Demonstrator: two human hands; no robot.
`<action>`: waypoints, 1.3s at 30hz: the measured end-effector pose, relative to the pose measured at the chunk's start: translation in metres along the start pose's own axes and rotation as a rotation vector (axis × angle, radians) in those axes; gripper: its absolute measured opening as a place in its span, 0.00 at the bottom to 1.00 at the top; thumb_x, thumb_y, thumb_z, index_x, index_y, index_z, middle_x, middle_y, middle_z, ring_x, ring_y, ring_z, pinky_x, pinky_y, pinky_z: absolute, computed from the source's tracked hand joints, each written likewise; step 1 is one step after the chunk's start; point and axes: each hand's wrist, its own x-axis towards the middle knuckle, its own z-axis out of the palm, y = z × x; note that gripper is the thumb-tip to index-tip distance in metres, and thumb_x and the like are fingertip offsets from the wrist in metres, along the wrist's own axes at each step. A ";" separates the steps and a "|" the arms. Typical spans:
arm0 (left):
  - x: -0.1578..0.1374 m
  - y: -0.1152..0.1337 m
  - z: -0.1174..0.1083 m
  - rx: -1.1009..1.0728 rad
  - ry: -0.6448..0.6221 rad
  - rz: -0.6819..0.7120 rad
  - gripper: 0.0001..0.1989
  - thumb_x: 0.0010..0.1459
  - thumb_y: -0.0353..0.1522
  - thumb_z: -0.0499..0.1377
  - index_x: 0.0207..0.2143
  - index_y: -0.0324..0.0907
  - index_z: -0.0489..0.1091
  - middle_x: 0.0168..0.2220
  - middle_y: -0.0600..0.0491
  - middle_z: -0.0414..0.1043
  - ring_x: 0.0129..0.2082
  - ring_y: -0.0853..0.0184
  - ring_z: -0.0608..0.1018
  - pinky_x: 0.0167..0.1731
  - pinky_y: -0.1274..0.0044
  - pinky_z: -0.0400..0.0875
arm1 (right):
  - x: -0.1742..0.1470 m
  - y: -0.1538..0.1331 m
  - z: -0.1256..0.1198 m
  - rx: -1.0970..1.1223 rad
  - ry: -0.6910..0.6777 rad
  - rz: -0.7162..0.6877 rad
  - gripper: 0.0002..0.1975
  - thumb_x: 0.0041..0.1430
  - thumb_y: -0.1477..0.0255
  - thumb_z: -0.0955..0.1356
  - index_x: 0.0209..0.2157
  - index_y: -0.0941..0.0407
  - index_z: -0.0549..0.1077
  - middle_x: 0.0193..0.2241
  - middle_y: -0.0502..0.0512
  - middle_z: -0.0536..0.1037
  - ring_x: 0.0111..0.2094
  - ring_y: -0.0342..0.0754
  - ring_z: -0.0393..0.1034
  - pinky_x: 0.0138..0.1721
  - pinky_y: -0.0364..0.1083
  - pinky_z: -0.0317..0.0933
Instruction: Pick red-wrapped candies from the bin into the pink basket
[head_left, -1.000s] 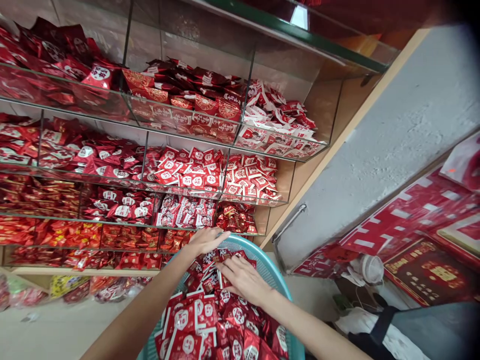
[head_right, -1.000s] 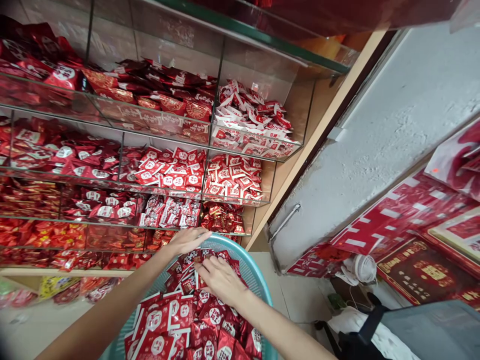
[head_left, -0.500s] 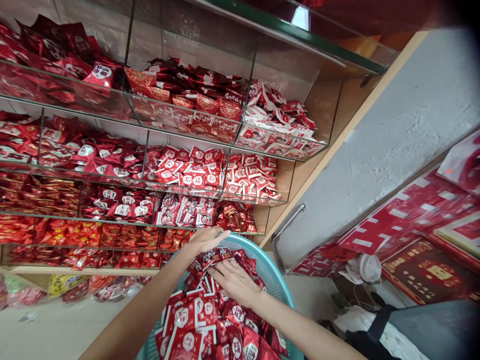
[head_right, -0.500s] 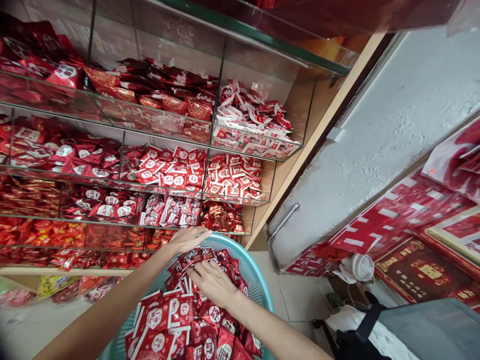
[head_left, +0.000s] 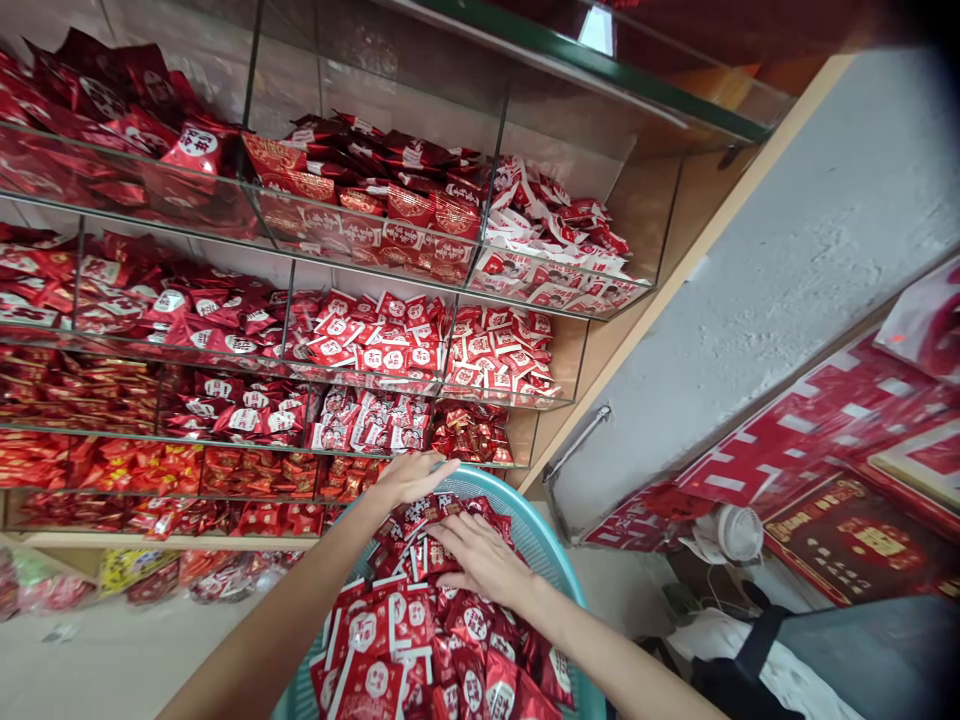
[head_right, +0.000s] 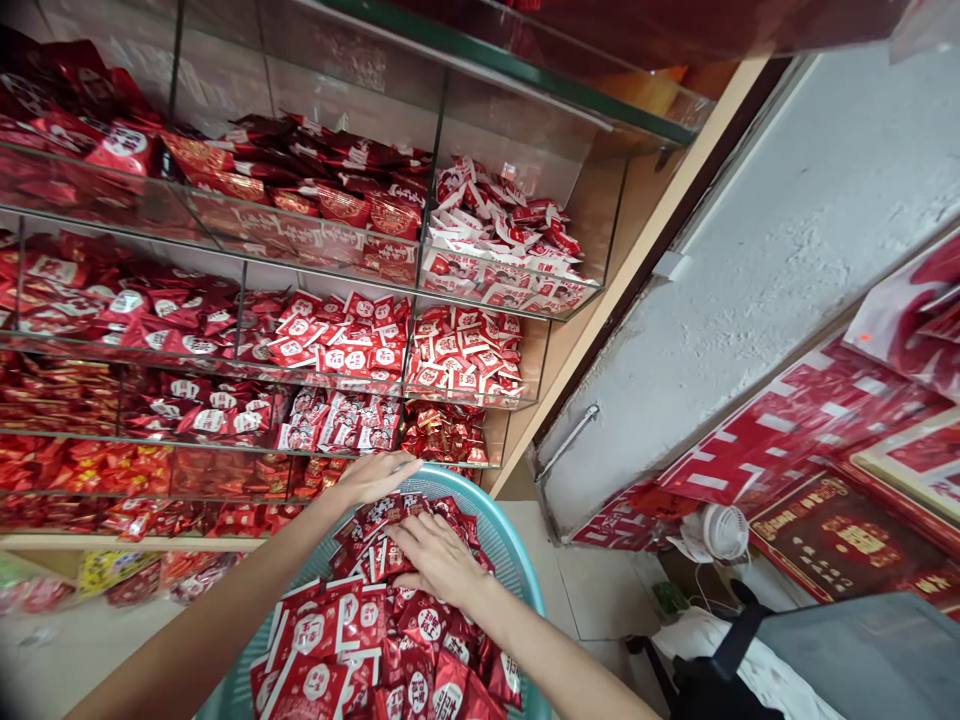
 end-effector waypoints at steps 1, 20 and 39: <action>0.000 0.000 -0.001 0.000 0.000 -0.001 0.35 0.54 0.57 0.34 0.49 0.51 0.67 0.49 0.52 0.70 0.47 0.53 0.72 0.45 0.64 0.63 | -0.002 0.001 -0.001 0.027 0.005 0.013 0.33 0.52 0.56 0.66 0.56 0.54 0.56 0.45 0.56 0.68 0.45 0.51 0.62 0.47 0.50 0.58; -0.001 0.000 0.000 0.007 -0.005 0.008 0.36 0.54 0.57 0.34 0.50 0.50 0.67 0.49 0.51 0.69 0.47 0.54 0.71 0.46 0.66 0.63 | 0.003 0.005 -0.026 0.405 0.203 0.222 0.26 0.55 0.63 0.67 0.54 0.52 0.58 0.44 0.54 0.71 0.45 0.50 0.64 0.51 0.51 0.54; -0.002 0.001 -0.001 -0.010 -0.006 0.019 0.35 0.56 0.55 0.32 0.48 0.49 0.67 0.50 0.52 0.69 0.48 0.55 0.71 0.45 0.66 0.63 | 0.053 -0.008 -0.013 0.075 0.103 0.580 0.22 0.55 0.57 0.63 0.44 0.60 0.70 0.44 0.64 0.72 0.48 0.57 0.64 0.47 0.52 0.56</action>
